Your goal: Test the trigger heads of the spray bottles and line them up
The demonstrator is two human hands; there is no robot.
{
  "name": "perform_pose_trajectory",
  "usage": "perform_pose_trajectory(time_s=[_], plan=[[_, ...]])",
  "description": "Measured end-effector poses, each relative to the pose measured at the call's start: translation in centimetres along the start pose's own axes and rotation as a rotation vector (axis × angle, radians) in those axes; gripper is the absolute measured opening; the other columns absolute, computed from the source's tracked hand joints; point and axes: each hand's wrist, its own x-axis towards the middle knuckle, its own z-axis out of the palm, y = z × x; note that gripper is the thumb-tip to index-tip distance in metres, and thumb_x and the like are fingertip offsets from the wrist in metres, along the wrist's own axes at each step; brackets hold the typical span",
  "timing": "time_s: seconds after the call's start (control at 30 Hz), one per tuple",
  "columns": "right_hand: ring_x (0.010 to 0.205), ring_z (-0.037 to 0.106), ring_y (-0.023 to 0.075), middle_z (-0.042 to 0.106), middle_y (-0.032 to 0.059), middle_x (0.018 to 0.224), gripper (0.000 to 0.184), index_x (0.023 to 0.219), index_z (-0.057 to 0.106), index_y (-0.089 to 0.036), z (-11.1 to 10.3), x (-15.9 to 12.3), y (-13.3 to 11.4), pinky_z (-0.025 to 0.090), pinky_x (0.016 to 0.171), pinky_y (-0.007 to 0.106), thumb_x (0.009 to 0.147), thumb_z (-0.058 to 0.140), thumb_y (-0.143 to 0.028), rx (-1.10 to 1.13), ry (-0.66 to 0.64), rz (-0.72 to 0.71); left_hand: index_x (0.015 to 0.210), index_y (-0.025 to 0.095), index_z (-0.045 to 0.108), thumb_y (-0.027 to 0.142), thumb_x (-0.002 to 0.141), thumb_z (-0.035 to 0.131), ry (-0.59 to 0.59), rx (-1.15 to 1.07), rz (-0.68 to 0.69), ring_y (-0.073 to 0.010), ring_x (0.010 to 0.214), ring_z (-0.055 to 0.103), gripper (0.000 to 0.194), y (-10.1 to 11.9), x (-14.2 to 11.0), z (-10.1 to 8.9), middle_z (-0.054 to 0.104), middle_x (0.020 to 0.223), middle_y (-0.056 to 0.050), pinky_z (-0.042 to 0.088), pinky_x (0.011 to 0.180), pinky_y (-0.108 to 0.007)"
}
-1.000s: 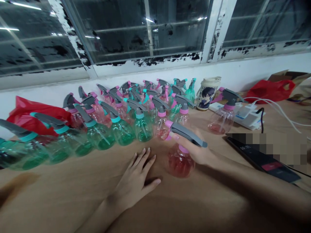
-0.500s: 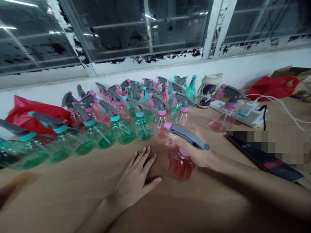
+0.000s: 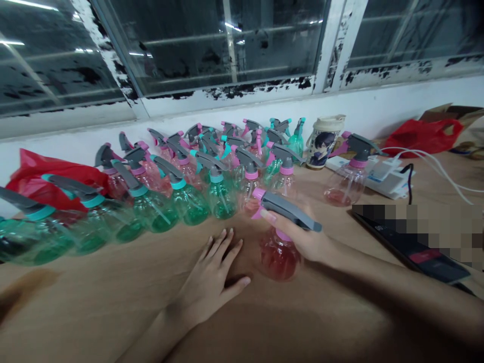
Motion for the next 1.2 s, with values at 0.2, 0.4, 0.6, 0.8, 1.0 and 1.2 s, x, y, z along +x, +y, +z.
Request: perform_pose_trajectory(time_s=[0.2, 0.4, 0.6, 0.8, 1.0, 1.2], plan=[[0.071, 0.058, 0.0128, 0.063, -0.0035, 0.076, 0.007, 0.083, 0.063, -0.023, 0.03, -0.04, 0.00, 0.045, 0.069, 0.028, 0.083, 0.062, -0.030, 0.013, 0.003, 0.018, 0.140, 0.015, 0.038, 0.061, 0.090, 0.041, -0.007, 0.011, 0.002, -0.0309, 0.137, 0.027, 0.069, 0.07, 0.02, -0.11, 0.030, 0.150, -0.014, 0.027, 0.109, -0.051], [0.062, 0.050, 0.0111, 0.051, -0.0049, 0.065, 0.020, 0.068, 0.054, -0.022, -0.02, 0.19, -0.32, 0.041, 0.062, 0.027, 0.085, 0.058, -0.032, -0.040, 0.000, -0.021, 0.140, 0.015, 0.038, 0.062, 0.089, 0.041, 0.004, 0.033, 0.014, -0.0303, 0.137, 0.028, 0.069, 0.03, 0.00, 0.01, 0.032, 0.149, -0.014, 0.027, 0.109, -0.051], [0.062, 0.051, 0.0126, 0.052, -0.0035, 0.062, 0.025, 0.070, 0.057, -0.020, -0.26, 0.25, -0.32, 0.041, 0.065, 0.029, 0.087, 0.055, -0.038, -0.099, -0.026, 0.003, 0.141, 0.015, 0.036, 0.061, 0.089, 0.042, 0.009, 0.021, 0.015, -0.0304, 0.138, 0.026, 0.070, -0.09, -0.05, 0.16, 0.031, 0.149, -0.014, 0.027, 0.109, -0.050], [0.063, 0.051, 0.0109, 0.054, -0.0035, 0.066, 0.023, 0.071, 0.056, -0.020, -0.36, 0.29, -0.56, 0.041, 0.062, 0.028, 0.087, 0.054, -0.036, -0.101, -0.036, -0.002, 0.141, 0.016, 0.037, 0.061, 0.090, 0.042, 0.021, 0.017, 0.021, -0.0302, 0.138, 0.026, 0.069, -0.10, -0.07, 0.26, 0.031, 0.149, -0.013, 0.026, 0.110, -0.051], [0.056, 0.047, 0.0102, 0.049, -0.0048, 0.059, 0.026, 0.067, 0.052, -0.021, -0.21, 0.14, -0.48, 0.039, 0.056, 0.027, 0.087, 0.053, -0.037, -0.102, -0.031, 0.046, 0.140, 0.014, 0.038, 0.061, 0.089, 0.042, 0.024, 0.025, 0.024, -0.0314, 0.137, 0.028, 0.069, -0.08, 0.02, 0.28, 0.031, 0.149, -0.015, 0.028, 0.108, -0.052], [0.066, 0.056, 0.0116, 0.060, -0.0035, 0.071, 0.013, 0.080, 0.061, -0.021, -0.07, -0.11, -0.20, 0.044, 0.063, 0.027, 0.084, 0.060, -0.034, -0.015, -0.007, 0.024, 0.140, 0.014, 0.038, 0.060, 0.090, 0.043, 0.016, 0.030, 0.020, -0.0300, 0.137, 0.028, 0.069, -0.02, -0.01, 0.28, 0.032, 0.149, -0.015, 0.028, 0.109, -0.050]])
